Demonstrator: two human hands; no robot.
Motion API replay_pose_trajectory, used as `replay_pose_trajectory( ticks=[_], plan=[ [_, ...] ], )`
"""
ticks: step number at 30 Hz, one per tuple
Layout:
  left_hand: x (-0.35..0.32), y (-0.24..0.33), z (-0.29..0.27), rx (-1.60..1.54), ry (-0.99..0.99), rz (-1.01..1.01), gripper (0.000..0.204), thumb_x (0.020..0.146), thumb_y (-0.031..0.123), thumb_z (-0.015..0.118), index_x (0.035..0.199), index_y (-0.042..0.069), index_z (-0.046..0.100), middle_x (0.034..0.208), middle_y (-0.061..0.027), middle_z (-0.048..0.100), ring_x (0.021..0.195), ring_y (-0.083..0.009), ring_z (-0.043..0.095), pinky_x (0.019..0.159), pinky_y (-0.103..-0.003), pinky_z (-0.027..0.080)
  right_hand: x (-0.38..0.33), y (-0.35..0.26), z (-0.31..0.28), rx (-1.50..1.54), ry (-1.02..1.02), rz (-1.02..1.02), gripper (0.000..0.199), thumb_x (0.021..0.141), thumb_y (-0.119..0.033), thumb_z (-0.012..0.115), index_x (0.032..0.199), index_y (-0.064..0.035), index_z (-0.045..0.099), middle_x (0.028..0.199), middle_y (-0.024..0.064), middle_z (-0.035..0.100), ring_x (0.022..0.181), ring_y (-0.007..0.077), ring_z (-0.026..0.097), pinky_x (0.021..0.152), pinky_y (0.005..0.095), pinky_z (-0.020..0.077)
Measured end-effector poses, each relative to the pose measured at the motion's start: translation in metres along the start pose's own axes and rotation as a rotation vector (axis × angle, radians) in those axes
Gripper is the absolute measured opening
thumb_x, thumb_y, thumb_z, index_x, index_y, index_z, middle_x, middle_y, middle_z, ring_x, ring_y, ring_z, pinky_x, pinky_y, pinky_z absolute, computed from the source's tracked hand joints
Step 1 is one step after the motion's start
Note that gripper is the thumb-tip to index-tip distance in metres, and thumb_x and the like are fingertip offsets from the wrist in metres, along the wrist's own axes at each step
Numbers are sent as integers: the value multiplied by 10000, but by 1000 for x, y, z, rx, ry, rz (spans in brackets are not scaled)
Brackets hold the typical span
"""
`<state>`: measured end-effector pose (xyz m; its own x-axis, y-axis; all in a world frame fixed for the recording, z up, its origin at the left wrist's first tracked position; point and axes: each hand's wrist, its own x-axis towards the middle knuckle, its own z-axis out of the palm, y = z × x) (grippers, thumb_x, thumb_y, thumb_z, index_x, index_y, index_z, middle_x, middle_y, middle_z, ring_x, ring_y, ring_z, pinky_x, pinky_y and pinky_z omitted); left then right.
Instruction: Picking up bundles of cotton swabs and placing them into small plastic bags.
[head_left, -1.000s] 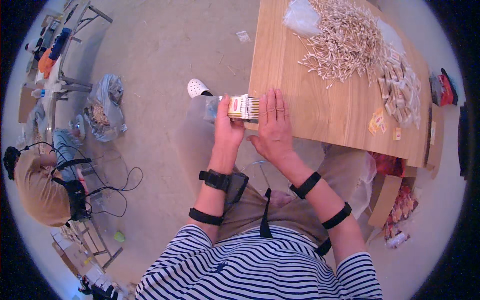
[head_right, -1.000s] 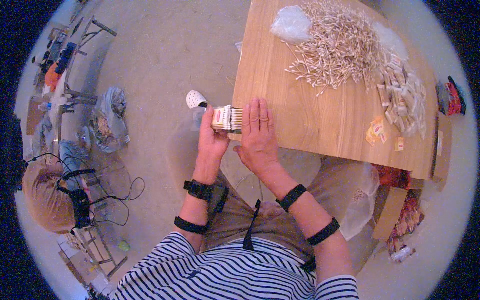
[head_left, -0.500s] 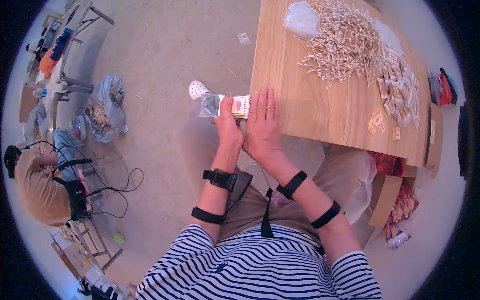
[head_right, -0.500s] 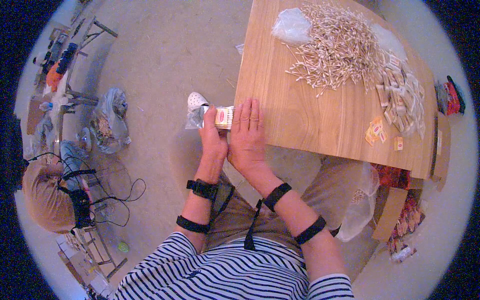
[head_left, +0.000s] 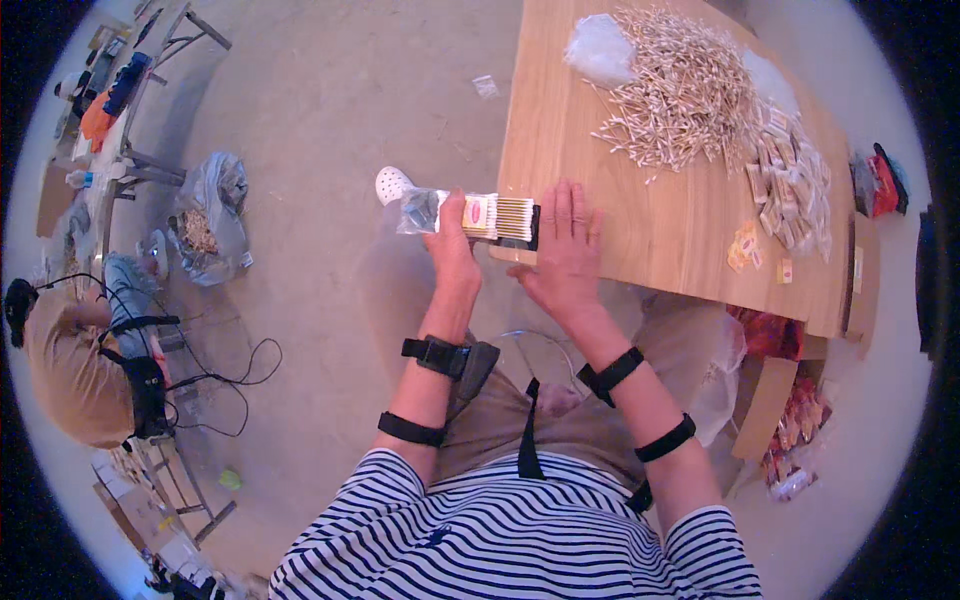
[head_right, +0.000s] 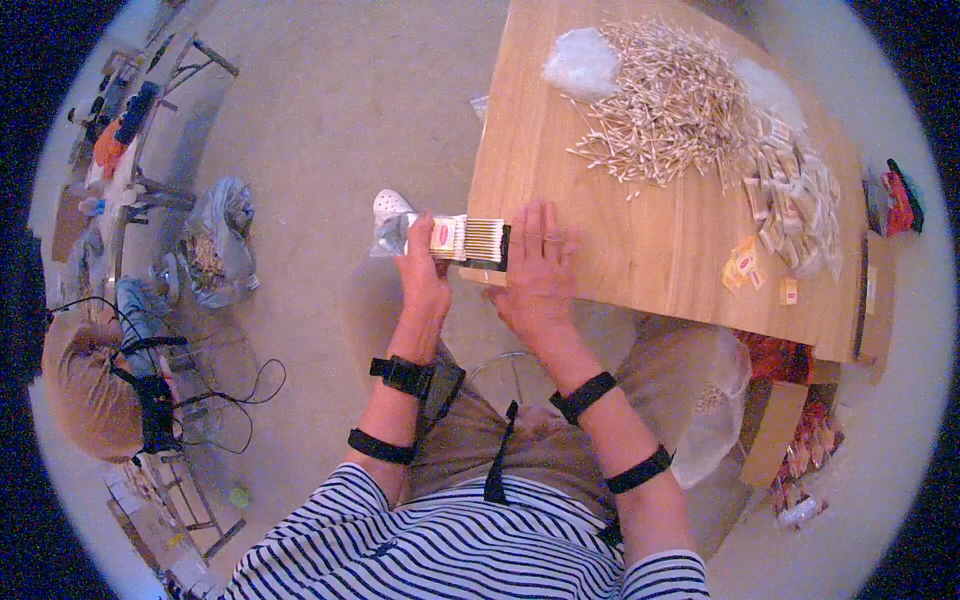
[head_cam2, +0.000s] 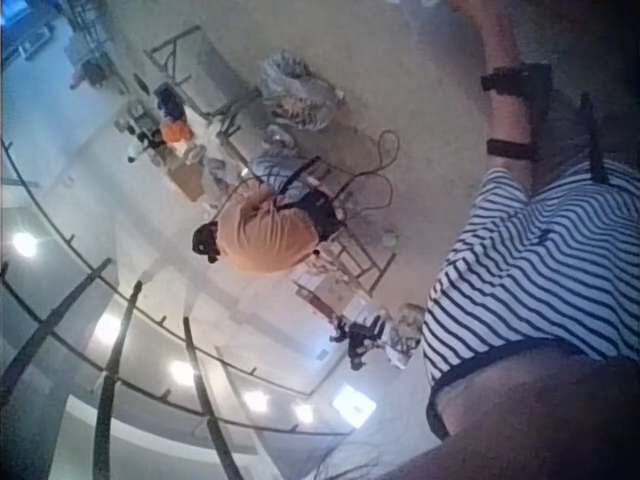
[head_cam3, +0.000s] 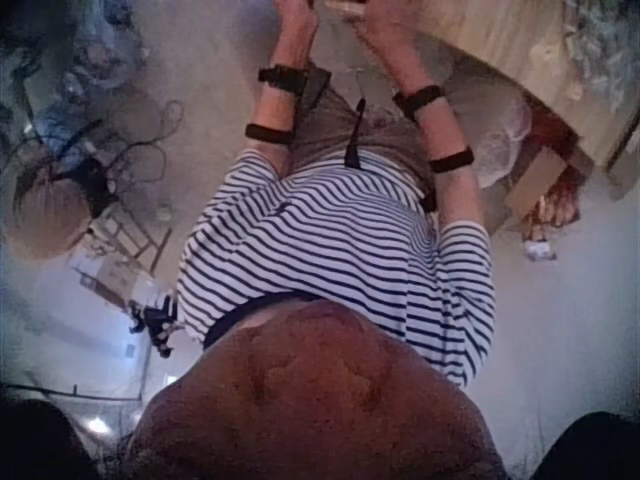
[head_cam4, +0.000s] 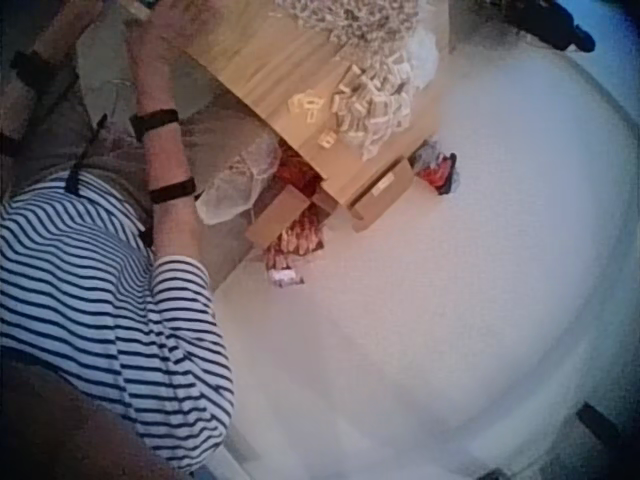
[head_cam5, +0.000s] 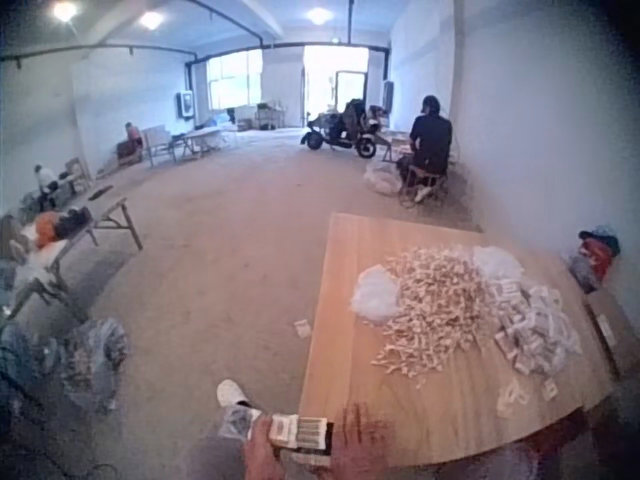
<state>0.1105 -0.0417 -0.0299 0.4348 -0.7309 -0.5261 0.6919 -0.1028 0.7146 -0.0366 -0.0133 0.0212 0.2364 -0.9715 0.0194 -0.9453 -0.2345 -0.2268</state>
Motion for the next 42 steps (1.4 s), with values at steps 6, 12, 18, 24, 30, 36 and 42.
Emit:
replay_pose_trajectory(
  ticks=[6, 12, 18, 24, 30, 36, 42],
  plan=[
    [-8, 3, 6, 25, 3, -17, 235, 923, 274, 674, 1054, 86, 622, 950, -15, 657, 854, -149, 659, 732, -325, 531, 7, -24, 5, 30, 24, 20, 1174, 635, -357, 881, 1526, 51, 235, 1621, 213, 202, 1526, 356, 152, 1206, 580, 158],
    [-4, 0, 2, 12, -14, -51, 304, 923, 222, 682, 1130, 15, 600, 1028, -41, 629, 898, -140, 624, 790, -330, 534, 12, -38, 16, 3, 42, 3, 1113, 679, -340, 849, 1517, 73, 243, 1612, 212, 221, 1527, 356, 151, 1203, 581, 163],
    [-9, 9, -3, 53, -88, -68, 318, 938, 265, 667, 1135, 22, 614, 1036, -35, 638, 910, -132, 631, 796, -318, 533, 14, -38, 19, 79, 54, 16, 1122, 668, -326, 853, 1530, 48, 241, 1627, 202, 195, 1524, 353, 151, 1210, 571, 144],
    [-2, 32, -11, -13, -78, -35, 358, 946, 355, 648, 1136, 58, 589, 1002, -26, 636, 891, -130, 657, 732, -308, 550, 12, -38, 11, 45, 9, 2, 1177, 645, -383, 879, 1531, 48, 236, 1628, 204, 189, 1524, 354, 149, 1212, 561, 145],
    [11, 22, -16, 69, -44, 29, 305, 956, 309, 640, 1124, 63, 577, 981, -26, 638, 860, -136, 666, 694, -310, 558, 11, -25, 12, 69, 3, -81, 1165, 644, -403, 874, 1533, 24, 255, 1630, 194, 191, 1524, 358, 147, 1206, 583, 141],
    [6, 23, -14, 64, -71, 43, 324, 953, 298, 656, 1125, 36, 572, 996, -50, 651, 841, -146, 667, 697, -320, 560, 13, -28, 14, -9, 60, -19, 1197, 611, -335, 905, 1543, 9, 236, 1619, 176, 226, 1523, 356, 162, 1186, 596, 190],
    [2, 24, -11, 82, -19, 33, 317, 966, 305, 646, 1103, 27, 577, 991, -57, 647, 851, -146, 663, 709, -329, 562, 18, -37, 13, -1, 34, -13, 1169, 627, -322, 898, 1538, 17, 248, 1623, 176, 219, 1524, 358, 160, 1186, 595, 192]
  ],
)
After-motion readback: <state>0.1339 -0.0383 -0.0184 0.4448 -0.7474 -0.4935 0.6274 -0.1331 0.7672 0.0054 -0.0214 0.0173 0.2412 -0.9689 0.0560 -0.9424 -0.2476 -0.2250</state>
